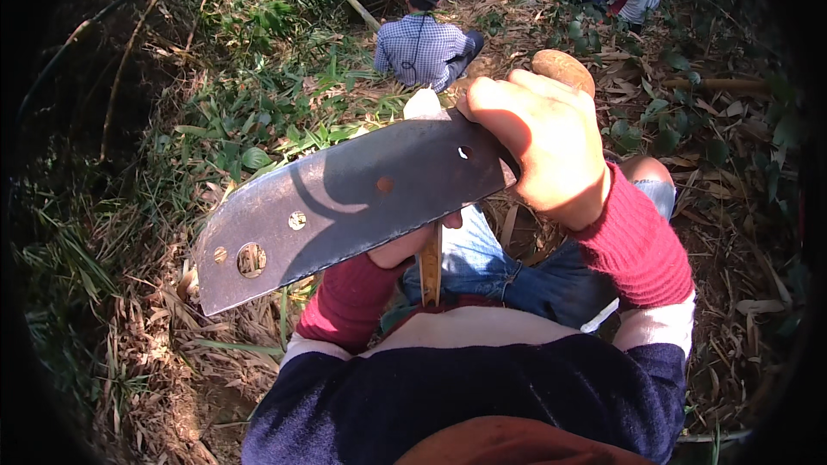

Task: The person sits on the ground in a forest and uses a large curved blade to sharpen a wooden stick. They hold the stick in their left hand and repeatedly scrape the blade against the wood to create a pointed tip.

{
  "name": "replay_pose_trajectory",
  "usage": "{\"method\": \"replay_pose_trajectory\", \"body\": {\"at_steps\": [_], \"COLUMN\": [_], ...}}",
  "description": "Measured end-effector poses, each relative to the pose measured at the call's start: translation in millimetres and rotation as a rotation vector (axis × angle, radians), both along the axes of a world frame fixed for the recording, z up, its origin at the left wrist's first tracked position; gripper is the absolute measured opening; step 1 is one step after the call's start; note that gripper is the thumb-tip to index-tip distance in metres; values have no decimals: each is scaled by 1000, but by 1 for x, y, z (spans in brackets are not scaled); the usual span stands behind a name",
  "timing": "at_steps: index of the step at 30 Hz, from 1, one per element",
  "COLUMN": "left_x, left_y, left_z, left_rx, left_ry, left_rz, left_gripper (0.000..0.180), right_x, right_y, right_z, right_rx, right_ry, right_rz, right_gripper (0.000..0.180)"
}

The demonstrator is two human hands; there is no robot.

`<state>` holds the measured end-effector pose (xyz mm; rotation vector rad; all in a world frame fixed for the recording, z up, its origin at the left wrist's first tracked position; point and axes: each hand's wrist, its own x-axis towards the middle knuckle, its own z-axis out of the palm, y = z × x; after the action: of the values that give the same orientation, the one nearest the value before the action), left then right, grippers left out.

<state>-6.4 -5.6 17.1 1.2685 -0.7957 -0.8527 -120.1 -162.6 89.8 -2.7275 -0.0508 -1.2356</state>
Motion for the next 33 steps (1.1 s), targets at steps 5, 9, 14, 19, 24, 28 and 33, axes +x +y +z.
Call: {"method": "replay_pose_trajectory", "body": {"at_steps": [5,9,14,19,24,28,33], "left_x": [-18,-11,-4,6,3,-7,12], "left_y": [10,-6,-25,-6,11,14,-1], "left_z": [24,24,11,-27,-34,-32,-11], "left_rx": [-127,-130,-193,-77,-18,-46,-23], "left_ry": [55,15,151,-947,-1031,-142,31], "left_rz": [-138,14,-1,211,152,3,49], "left_gripper": [43,40,34,26,28,22,22], "right_x": [9,-15,-28,-22,-13,-12,-7], "right_y": [-59,-110,-49,-19,-8,-10,-58], "right_z": [-13,-33,-18,3,3,-4,-33], "right_rx": [-20,87,436,153,72,69,-53], "right_ry": [250,293,176,102,98,173,222], "right_rz": [-434,-631,-229,-38,-32,-45,-211], "right_gripper": [15,30,30,30,25,25,20]}}
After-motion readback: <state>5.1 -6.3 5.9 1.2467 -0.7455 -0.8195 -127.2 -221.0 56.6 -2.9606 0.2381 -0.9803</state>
